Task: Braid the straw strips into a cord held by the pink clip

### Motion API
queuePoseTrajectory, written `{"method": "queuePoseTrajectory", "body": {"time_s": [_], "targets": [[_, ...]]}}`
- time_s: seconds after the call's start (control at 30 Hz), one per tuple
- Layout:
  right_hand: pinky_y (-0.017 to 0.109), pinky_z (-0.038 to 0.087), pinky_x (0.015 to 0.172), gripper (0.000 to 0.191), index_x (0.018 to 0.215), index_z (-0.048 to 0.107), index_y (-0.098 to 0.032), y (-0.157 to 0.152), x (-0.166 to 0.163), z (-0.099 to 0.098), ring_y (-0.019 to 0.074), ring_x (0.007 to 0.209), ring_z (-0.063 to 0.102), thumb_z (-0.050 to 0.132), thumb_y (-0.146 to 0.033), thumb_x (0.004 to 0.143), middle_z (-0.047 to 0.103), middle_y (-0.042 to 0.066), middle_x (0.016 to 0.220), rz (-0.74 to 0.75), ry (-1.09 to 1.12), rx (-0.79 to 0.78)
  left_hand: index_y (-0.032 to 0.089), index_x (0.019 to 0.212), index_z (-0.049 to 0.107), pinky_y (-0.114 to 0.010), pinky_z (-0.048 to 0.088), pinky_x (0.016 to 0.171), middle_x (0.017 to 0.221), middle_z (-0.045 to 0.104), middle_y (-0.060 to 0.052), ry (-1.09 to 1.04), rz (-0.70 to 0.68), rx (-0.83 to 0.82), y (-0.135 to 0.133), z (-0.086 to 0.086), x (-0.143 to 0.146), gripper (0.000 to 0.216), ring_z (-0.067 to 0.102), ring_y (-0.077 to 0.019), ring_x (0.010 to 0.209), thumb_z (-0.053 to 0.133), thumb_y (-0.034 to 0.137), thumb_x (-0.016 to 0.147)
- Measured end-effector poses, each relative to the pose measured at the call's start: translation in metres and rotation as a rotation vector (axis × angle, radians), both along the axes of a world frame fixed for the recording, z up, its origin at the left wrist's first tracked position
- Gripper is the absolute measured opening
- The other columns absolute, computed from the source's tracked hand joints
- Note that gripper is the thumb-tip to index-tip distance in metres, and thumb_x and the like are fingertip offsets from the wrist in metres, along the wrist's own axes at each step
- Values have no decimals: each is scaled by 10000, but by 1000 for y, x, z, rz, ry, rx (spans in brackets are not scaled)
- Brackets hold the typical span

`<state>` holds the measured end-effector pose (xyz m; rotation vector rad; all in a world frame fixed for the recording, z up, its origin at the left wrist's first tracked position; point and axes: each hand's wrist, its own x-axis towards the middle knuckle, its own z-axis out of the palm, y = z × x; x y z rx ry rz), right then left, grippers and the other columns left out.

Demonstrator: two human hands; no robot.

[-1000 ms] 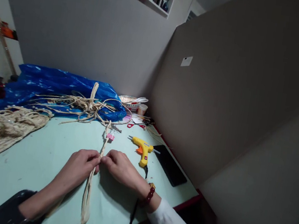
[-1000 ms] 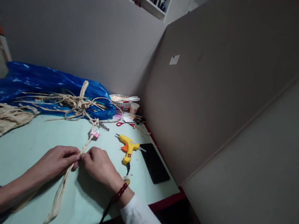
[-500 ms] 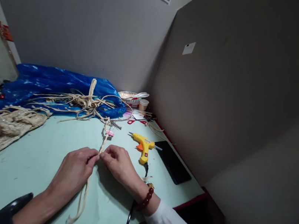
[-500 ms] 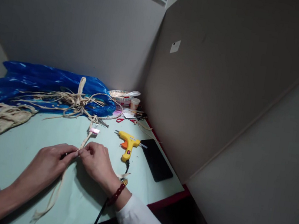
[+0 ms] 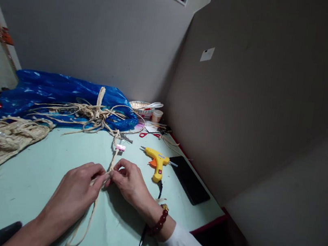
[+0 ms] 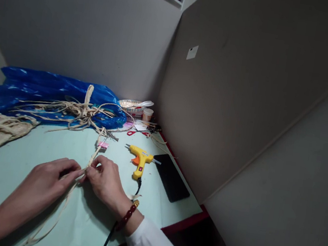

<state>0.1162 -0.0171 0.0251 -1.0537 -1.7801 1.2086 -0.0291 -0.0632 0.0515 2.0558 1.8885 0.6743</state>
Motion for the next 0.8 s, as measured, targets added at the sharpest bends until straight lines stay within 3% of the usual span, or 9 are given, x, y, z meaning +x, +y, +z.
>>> {"method": "queuePoseTrajectory", "body": {"time_s": [0.17,0.3,0.4,0.57,0.63,0.7,0.8], "targets": [[198,286,490,75,701,558,-155,-1,1,4,87,512,425,608,-194,740,537,-35,549,-17,174,-138,206,761,631,-299,456,686,768,658,-38,-2,-96,152,-8,-7,7,307,634,-186,721,380,289,918],[205,185,444,122,684,556,-147,-4,3,11,57,451,283,644,-228,709,428,-72,481,16,349,-314,192,905,676,-288,509,599,783,668,-53,301,-177,298,-15,-26,11,328,661,-182,647,352,144,900],[213,122,420,150,675,528,-162,-5,4,15,48,421,228,667,-218,681,357,-96,451,19,409,-418,131,1061,686,-289,565,651,883,722,-108,567,-187,466,-18,-40,14,466,698,-204,745,336,-36,803],[193,157,419,148,700,500,-165,-4,2,15,51,432,337,641,-208,700,544,-35,540,54,442,-456,-3,1075,696,-328,583,657,832,746,-177,818,-183,670,-25,-50,27,517,697,-233,694,334,-127,727],[185,249,448,132,693,504,-161,-4,1,14,69,465,431,632,-189,693,586,-17,567,42,418,-440,9,1065,706,-337,567,629,847,747,-181,739,-211,658,-27,-44,30,476,690,-239,680,357,-84,754],[191,313,486,118,667,509,-155,-3,1,12,78,486,466,626,-165,682,575,-21,553,17,400,-402,78,1056,719,-343,541,614,852,746,-145,527,-227,574,-26,-33,26,378,679,-237,673,409,63,842],[187,263,453,99,654,519,-152,-2,1,11,53,435,376,612,-146,688,529,-44,517,-14,362,-361,216,900,736,-291,487,663,818,724,-41,66,-123,337,-16,-13,11,300,666,-187,721,446,294,911]]}}
